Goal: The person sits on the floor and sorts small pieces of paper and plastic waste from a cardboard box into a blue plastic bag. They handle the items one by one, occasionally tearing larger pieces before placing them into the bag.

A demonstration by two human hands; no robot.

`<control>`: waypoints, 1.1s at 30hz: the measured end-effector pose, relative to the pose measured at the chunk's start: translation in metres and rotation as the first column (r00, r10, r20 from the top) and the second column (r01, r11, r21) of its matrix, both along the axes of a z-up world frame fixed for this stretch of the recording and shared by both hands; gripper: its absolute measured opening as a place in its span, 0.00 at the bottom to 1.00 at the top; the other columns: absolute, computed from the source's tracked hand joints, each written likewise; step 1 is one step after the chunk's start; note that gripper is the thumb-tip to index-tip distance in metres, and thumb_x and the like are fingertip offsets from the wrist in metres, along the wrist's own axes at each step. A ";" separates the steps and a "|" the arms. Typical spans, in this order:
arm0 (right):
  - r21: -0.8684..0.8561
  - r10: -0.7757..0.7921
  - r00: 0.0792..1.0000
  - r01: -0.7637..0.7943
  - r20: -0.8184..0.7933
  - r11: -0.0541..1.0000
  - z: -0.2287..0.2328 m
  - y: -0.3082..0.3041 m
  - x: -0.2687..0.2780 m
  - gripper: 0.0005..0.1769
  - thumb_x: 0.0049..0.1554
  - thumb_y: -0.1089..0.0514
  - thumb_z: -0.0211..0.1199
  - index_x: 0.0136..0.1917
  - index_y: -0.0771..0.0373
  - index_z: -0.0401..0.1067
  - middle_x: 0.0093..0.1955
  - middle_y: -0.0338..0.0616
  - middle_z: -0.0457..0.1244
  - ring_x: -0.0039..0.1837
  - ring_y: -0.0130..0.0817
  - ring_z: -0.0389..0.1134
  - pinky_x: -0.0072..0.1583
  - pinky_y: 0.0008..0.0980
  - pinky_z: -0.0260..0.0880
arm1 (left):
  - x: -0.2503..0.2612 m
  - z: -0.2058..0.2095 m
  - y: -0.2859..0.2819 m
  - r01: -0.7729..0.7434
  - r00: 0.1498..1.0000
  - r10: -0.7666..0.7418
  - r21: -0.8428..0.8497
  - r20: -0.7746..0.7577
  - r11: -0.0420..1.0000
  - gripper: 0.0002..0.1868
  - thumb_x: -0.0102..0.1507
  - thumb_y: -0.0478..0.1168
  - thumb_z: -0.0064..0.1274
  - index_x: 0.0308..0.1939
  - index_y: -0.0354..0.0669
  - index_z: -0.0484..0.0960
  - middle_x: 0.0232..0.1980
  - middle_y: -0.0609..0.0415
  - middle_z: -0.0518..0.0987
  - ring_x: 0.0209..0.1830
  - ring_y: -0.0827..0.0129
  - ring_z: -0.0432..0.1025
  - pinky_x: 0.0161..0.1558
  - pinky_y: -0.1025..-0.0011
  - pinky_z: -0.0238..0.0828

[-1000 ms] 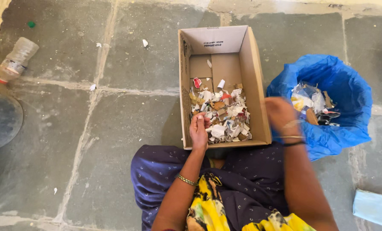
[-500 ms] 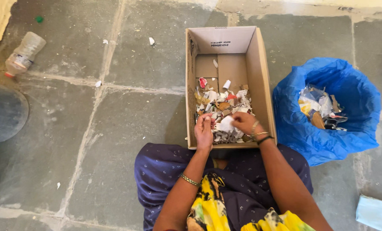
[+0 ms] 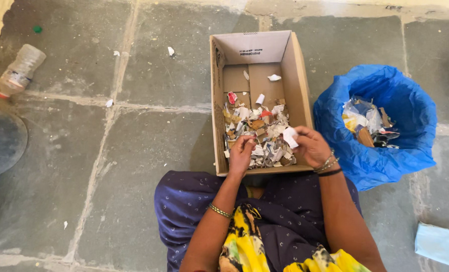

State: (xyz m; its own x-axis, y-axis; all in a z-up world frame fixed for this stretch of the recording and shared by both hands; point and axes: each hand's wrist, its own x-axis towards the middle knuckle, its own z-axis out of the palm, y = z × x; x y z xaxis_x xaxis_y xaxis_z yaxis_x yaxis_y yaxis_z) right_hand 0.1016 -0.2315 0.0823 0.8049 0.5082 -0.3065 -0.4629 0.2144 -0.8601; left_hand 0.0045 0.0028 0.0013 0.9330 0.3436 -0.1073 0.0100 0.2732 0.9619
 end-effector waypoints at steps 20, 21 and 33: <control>-0.870 0.683 0.575 0.456 0.450 0.190 -0.025 -0.169 0.102 0.28 0.53 0.58 0.63 0.66 0.42 0.75 0.67 0.54 0.66 0.66 0.56 0.66 0.67 0.49 0.68 | -0.001 -0.008 0.001 0.008 0.999 -0.012 -0.130 -0.030 0.991 0.09 0.71 0.37 0.48 0.49 0.37 0.81 0.38 0.57 0.80 0.36 0.78 0.71 0.39 0.78 0.68; -0.913 0.701 0.635 0.403 0.325 0.059 -0.035 -0.167 0.115 0.28 0.55 0.55 0.61 0.68 0.40 0.73 0.68 0.53 0.64 0.66 0.57 0.65 0.67 0.50 0.67 | 0.001 -0.007 0.002 0.001 0.999 -0.005 -0.113 -0.035 0.994 0.09 0.71 0.37 0.48 0.49 0.37 0.81 0.38 0.56 0.80 0.35 0.78 0.70 0.38 0.78 0.67; -0.915 0.613 0.753 0.387 0.241 -0.115 0.015 -0.167 0.125 0.28 0.55 0.43 0.66 0.68 0.45 0.75 0.60 0.58 0.68 0.61 0.57 0.69 0.62 0.49 0.69 | 0.002 -0.008 0.001 -0.055 0.998 0.053 -0.197 -0.017 0.979 0.08 0.70 0.37 0.49 0.49 0.38 0.80 0.38 0.57 0.80 0.36 0.78 0.71 0.40 0.78 0.69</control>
State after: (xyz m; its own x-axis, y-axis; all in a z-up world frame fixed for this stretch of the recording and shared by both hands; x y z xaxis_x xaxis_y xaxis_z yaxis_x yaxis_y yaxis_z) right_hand 0.2266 -0.3989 0.0973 0.9658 0.1949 -0.1711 0.1928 -0.9808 -0.0291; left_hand 0.0064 0.0040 -0.0071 0.9118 0.3646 -0.1891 0.0012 0.4581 0.8889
